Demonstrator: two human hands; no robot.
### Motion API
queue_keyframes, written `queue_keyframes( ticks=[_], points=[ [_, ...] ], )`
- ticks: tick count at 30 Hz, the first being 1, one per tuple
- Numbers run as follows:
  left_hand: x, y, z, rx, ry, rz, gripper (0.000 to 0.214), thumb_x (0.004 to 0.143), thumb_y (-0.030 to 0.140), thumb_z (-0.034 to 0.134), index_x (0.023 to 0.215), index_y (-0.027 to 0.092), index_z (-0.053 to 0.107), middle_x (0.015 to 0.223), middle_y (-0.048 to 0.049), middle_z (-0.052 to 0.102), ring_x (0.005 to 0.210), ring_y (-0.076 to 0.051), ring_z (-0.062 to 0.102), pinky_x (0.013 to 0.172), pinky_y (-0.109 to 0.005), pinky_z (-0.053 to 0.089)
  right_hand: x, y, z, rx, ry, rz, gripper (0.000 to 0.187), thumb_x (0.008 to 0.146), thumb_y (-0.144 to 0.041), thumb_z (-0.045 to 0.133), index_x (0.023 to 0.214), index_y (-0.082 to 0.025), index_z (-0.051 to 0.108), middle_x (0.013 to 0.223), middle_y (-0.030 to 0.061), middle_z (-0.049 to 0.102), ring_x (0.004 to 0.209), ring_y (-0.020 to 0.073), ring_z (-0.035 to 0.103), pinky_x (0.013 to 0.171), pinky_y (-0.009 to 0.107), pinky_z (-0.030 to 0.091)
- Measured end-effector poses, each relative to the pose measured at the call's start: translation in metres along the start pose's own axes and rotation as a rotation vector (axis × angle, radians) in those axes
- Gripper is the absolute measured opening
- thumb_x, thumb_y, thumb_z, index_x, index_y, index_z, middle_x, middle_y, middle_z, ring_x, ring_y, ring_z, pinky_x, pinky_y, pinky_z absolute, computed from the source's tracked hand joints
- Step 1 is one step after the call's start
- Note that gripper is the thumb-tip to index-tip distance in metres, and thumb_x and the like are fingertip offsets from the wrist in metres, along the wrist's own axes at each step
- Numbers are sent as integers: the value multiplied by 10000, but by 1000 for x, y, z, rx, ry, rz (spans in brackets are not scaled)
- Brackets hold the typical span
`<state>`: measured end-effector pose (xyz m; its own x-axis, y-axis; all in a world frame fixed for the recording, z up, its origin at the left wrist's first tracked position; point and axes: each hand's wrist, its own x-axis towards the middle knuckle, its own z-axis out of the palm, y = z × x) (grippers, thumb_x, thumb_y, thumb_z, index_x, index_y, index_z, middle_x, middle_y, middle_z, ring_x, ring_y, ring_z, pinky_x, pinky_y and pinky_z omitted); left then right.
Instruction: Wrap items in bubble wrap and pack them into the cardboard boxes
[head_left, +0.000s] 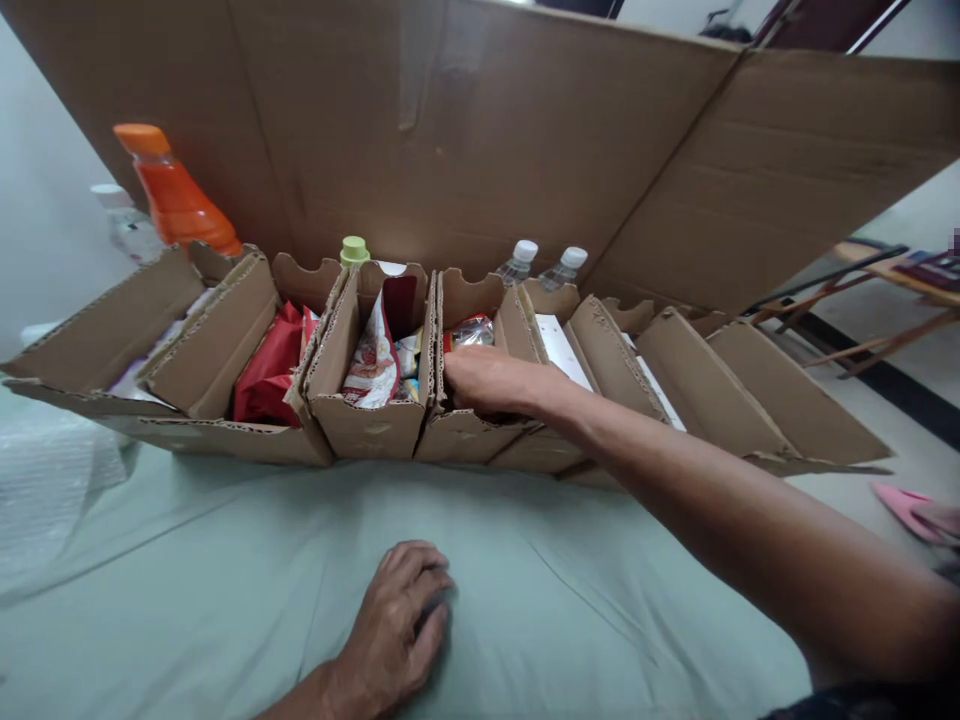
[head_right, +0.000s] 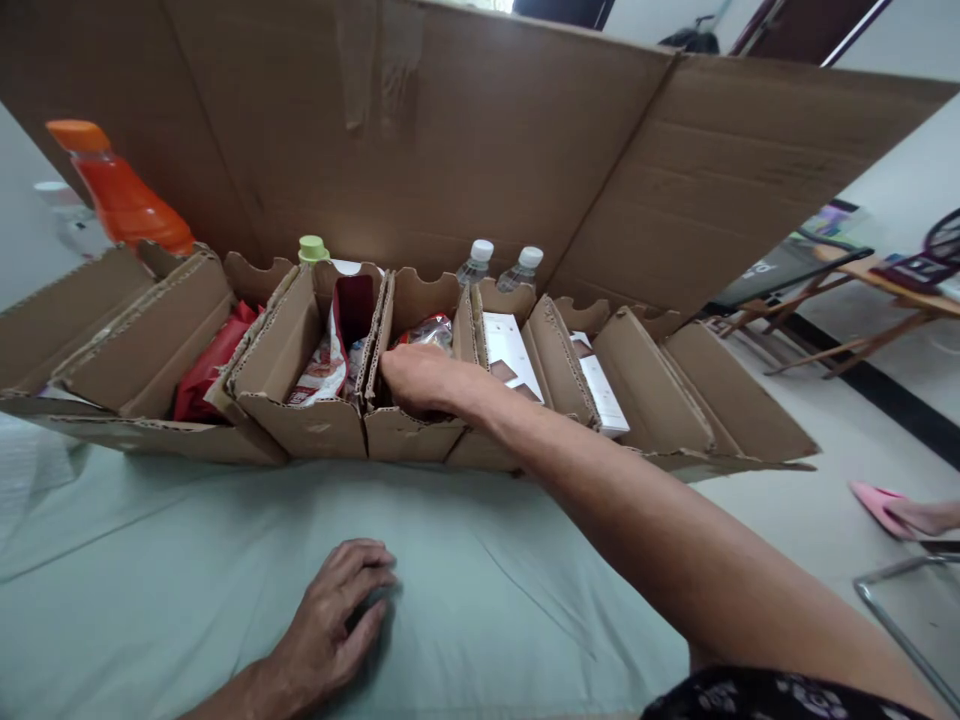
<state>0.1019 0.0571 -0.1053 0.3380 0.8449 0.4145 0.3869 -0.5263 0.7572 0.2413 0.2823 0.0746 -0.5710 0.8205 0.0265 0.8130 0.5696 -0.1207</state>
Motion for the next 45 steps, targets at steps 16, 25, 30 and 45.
queue_keyframes(
  ticks=[16,25,30,45],
  points=[
    [7,6,-8,-42,66,-19,251,846,116,574,1034,210,712,1077,-118,754,1007,-254,715,838,-401,610,-127,-40,-21,-196,310,-57,240,910,-145,659,1145,-183,691,1155,137,765,1146,339,619,951,471,444],
    [-24,33,-42,22,218,-167,194,891,239,580,967,233,759,1116,-114,767,1048,-268,742,862,-408,625,-108,-56,2,-247,257,139,205,937,-97,557,988,-171,741,948,137,779,1004,292,634,887,414,385],
    [-58,39,-58,48,254,-210,196,911,277,583,967,229,765,1120,-113,767,1065,-275,740,887,-416,621,-171,-82,7,-172,328,3,225,961,-102,547,926,-211,741,908,76,785,1028,262,645,980,430,410],
    [-55,57,-60,-63,160,-318,685,900,346,669,1538,240,443,1516,-160,537,1266,-301,612,1075,-519,514,-444,-109,73,233,838,793,559,940,-382,702,1465,-237,572,1434,142,648,1273,317,652,1071,500,518]
  ],
)
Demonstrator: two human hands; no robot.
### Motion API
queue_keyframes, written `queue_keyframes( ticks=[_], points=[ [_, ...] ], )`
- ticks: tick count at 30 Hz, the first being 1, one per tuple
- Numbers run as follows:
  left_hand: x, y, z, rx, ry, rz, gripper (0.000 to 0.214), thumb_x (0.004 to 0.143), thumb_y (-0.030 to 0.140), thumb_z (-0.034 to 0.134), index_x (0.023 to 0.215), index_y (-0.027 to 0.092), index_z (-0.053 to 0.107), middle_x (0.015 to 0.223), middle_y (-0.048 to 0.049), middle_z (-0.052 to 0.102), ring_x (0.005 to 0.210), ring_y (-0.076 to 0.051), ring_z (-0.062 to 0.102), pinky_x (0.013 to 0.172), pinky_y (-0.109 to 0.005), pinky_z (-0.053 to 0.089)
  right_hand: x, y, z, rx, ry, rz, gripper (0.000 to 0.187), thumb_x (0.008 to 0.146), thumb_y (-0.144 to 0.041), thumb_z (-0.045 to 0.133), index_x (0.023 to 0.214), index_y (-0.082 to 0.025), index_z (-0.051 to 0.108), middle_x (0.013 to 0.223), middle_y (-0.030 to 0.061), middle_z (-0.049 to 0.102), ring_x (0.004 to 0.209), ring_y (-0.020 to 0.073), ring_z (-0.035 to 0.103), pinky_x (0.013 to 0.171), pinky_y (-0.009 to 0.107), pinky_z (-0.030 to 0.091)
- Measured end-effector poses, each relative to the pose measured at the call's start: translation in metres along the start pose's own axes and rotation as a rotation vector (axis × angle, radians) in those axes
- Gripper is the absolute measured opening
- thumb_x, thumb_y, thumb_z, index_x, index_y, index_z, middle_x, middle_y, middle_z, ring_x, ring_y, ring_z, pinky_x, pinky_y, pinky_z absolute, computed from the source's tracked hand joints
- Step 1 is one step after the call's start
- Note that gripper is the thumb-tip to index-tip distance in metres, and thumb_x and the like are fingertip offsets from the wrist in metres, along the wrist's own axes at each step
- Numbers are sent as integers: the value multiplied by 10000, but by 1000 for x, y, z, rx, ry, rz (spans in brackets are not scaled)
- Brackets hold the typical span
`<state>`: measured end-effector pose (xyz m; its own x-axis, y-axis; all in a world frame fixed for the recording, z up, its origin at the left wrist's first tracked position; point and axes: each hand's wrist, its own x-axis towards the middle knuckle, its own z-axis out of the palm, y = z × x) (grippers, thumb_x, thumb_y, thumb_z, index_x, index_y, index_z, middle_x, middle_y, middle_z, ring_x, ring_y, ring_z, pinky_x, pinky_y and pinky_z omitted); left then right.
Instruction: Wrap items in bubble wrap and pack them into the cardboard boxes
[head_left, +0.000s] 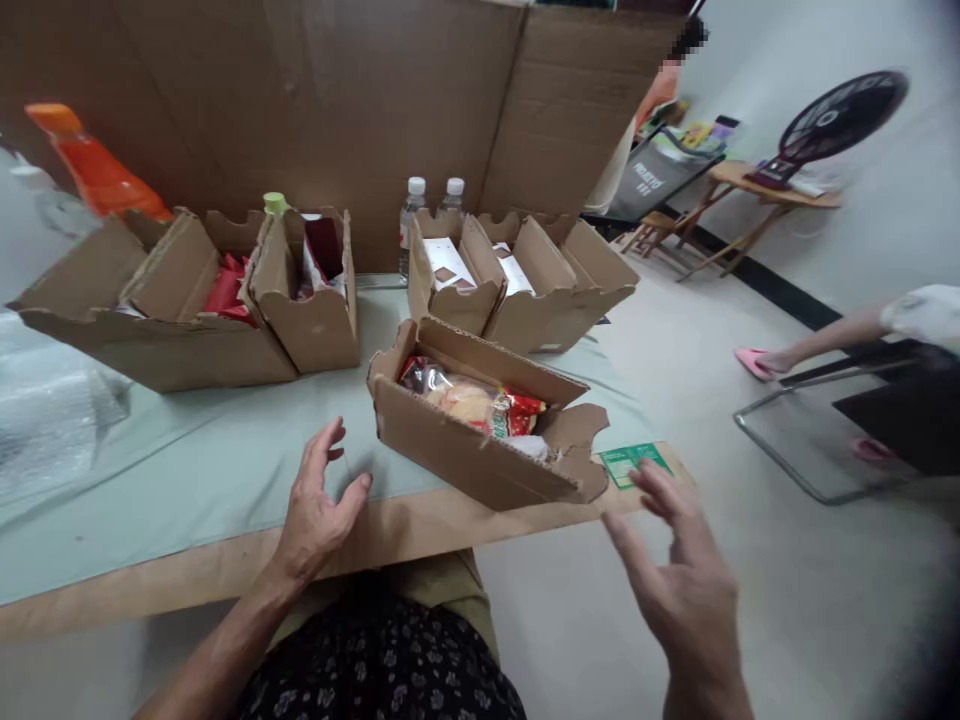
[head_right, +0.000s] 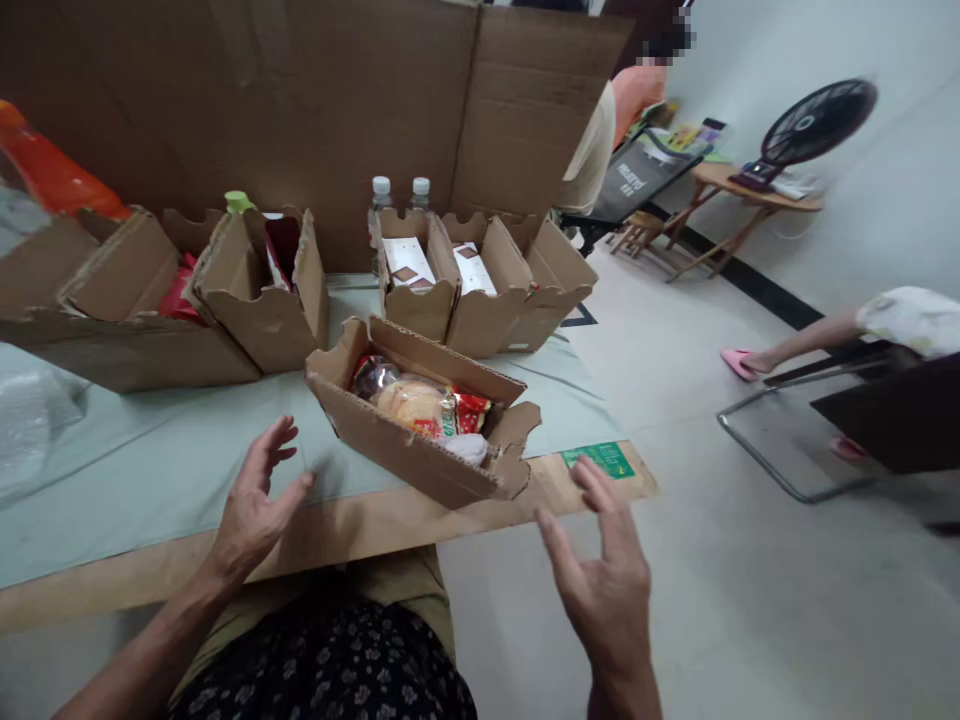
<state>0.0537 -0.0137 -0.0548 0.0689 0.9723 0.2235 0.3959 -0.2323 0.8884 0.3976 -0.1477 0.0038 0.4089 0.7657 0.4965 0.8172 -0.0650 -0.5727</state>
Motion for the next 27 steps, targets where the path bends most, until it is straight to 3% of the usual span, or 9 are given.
queue_keyframes(
  ticks=[4,7,9,14,17,19,21,24,27],
  points=[
    [41,13,20,-151,-79,27,860,828,420,733,1588,267,362,1647,-147,409,1499,-368,415,1204,-590,375,-34,-2,27,190,-243,156,638,937,-507,662,1490,-217,528,1290,135,714,1097,294,721,929,438,596],
    [50,24,35,-297,-225,7,761,832,440,722,1513,224,463,1564,-144,515,1463,-363,462,1215,-557,374,-43,-13,57,242,-252,173,573,907,-545,676,1362,-204,606,1173,129,736,1078,319,707,939,471,588],
    [35,23,37,-358,-235,-12,704,843,430,718,1473,205,497,1492,-141,574,1414,-343,514,1200,-516,404,-44,-23,76,266,-195,177,583,910,-537,672,1375,-195,593,1237,143,713,1188,348,664,1032,521,540],
    [-13,0,-16,-351,59,-113,611,858,355,747,1418,243,531,1419,-97,605,1326,-277,579,1144,-419,461,-18,-76,113,415,-268,39,721,923,-461,677,1554,-214,429,1444,148,606,1358,339,567,1141,529,467],
    [8,8,-51,-350,312,-33,557,829,316,774,1339,246,564,1322,-70,637,1274,-249,592,1090,-367,489,25,-115,130,510,-394,-153,727,884,-444,718,1526,-220,461,1444,150,603,1315,326,581,1120,517,483],
    [33,22,-50,-377,392,45,559,792,306,790,1300,232,568,1265,-66,644,1230,-244,603,1064,-358,501,53,-125,133,540,-369,-176,663,875,-455,723,1457,-212,518,1371,142,645,1234,305,617,1082,502,504],
    [45,36,-30,-414,323,66,602,777,309,787,1320,223,542,1255,-74,644,1185,-244,622,1035,-369,522,65,-120,126,523,-270,-102,570,882,-467,720,1367,-206,575,1261,120,691,1140,282,650,1026,475,530],
    [24,40,0,-413,47,40,652,825,321,732,1424,213,496,1360,-113,618,1268,-279,597,1116,-431,485,38,-96,110,430,-54,85,550,891,-459,730,1354,-198,589,1246,119,697,1163,294,652,1030,474,521],
    [-17,26,-12,-296,39,-99,603,825,341,756,1378,205,558,1341,-120,639,1301,-304,590,1146,-446,464,-19,-90,109,482,-18,199,584,935,-409,687,1448,-179,528,1383,161,641,1348,331,571,1131,490,456]
  ],
)
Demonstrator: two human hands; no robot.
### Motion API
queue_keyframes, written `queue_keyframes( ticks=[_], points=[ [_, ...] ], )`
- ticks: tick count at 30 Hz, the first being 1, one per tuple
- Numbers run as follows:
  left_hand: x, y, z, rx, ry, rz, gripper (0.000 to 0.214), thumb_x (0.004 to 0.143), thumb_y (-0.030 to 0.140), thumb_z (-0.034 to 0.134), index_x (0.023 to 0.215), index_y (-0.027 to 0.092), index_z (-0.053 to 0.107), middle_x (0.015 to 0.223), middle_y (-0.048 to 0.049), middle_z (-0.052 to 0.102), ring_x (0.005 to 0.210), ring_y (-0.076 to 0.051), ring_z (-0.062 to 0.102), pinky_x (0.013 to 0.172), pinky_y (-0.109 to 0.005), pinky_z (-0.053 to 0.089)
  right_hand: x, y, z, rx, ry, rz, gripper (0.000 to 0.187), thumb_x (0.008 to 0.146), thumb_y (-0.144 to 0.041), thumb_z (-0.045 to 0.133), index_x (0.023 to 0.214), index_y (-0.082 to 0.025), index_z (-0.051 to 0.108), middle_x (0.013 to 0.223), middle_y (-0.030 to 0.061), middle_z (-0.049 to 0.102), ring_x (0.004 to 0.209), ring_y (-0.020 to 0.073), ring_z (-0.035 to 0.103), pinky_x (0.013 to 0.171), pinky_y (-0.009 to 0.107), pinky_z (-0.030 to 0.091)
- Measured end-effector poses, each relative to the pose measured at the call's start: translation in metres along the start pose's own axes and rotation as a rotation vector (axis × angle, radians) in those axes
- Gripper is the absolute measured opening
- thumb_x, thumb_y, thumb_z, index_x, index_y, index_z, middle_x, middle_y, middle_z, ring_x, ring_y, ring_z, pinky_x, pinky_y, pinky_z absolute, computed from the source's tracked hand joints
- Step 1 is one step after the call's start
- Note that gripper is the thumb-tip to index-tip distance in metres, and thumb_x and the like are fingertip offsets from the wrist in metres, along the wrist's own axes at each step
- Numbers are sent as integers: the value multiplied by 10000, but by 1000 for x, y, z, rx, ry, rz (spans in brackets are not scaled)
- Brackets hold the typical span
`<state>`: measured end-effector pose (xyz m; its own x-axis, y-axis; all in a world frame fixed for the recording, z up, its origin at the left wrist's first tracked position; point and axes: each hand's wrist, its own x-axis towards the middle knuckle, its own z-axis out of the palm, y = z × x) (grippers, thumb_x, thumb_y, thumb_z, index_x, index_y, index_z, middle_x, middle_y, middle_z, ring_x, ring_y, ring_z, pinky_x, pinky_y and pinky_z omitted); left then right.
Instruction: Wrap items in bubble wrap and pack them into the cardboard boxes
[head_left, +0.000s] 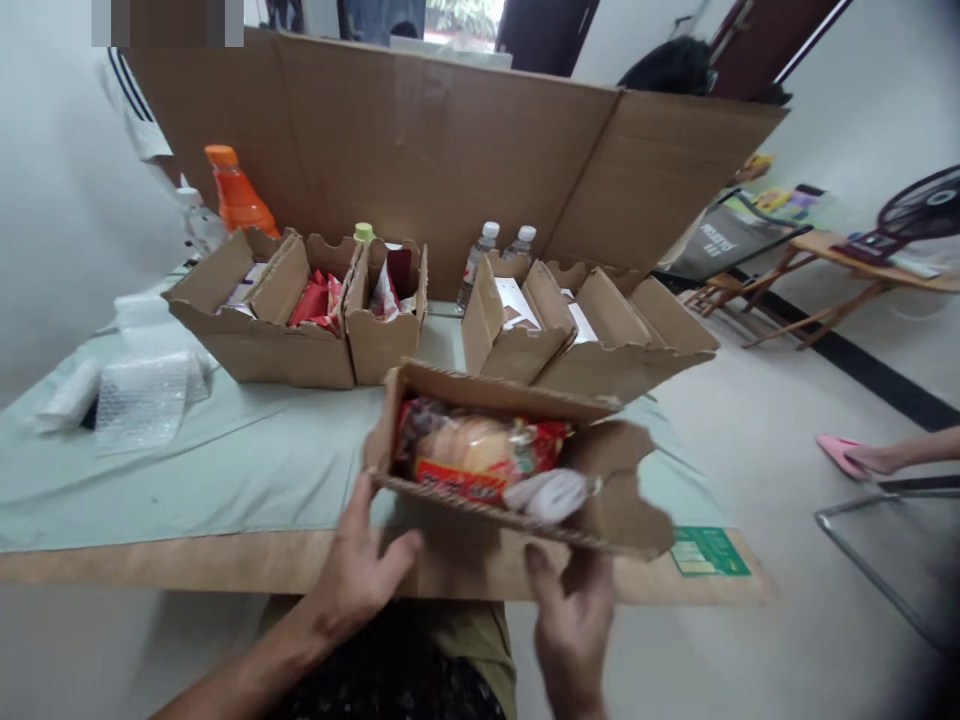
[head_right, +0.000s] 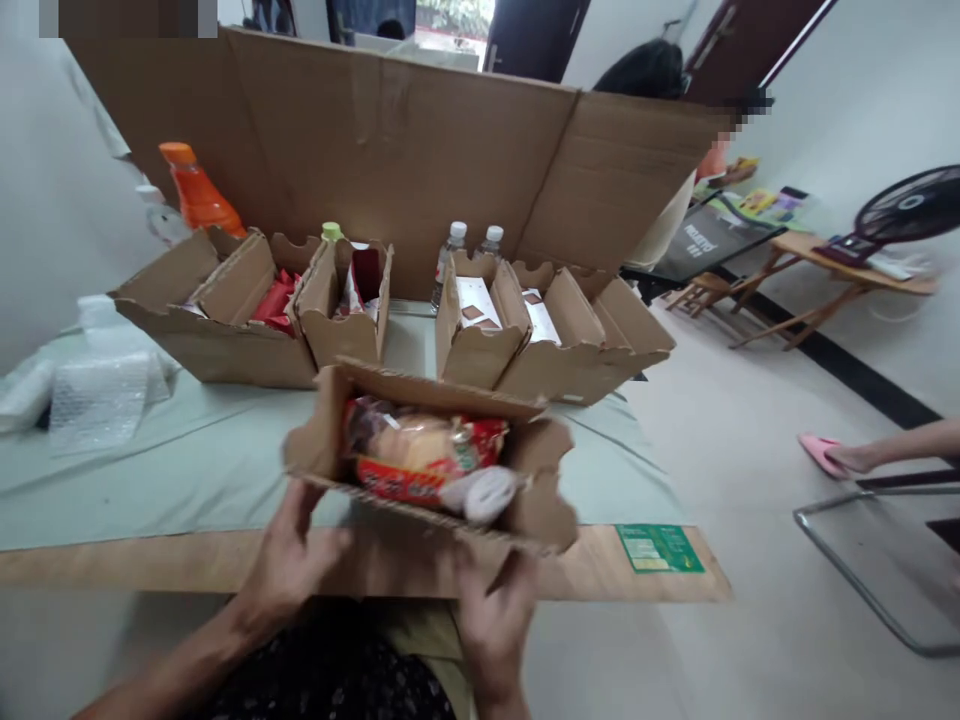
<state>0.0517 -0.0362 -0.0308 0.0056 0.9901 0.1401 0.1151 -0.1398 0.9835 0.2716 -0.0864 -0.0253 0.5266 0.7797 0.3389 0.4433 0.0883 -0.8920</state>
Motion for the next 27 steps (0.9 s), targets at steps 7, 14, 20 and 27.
queue_keyframes(
  ticks=[7,14,20,27],
  points=[
    [33,9,-63,22,350,152,552,824,307,761,1335,230,567,1315,-79,635,1251,-258,612,1083,-384,511,8,-28,60,134,-429,-66,715,881,-395,718,1524,-227,457,1460,128,600,1371,308,554,1171,501,447],
    [69,-28,32,-31,37,78,682,846,349,729,1466,220,476,1424,-126,614,1291,-286,613,1131,-466,486,-5,40,-8,-49,-187,104,628,882,-483,705,1420,-204,541,1328,148,668,1244,328,624,1066,517,493],
    [48,-44,29,103,83,3,795,914,422,692,1603,289,317,1653,-158,389,1513,-337,411,1225,-586,352,0,86,-36,-34,-128,232,627,827,-537,728,1341,-199,605,1252,149,704,1102,314,679,943,467,553],
    [14,-43,57,103,-108,30,786,963,465,638,1639,334,259,1761,-135,135,1614,-361,189,1220,-598,358,81,103,-6,236,-262,245,467,799,-627,702,1012,-212,711,925,116,772,859,293,718,782,415,595]
  ],
)
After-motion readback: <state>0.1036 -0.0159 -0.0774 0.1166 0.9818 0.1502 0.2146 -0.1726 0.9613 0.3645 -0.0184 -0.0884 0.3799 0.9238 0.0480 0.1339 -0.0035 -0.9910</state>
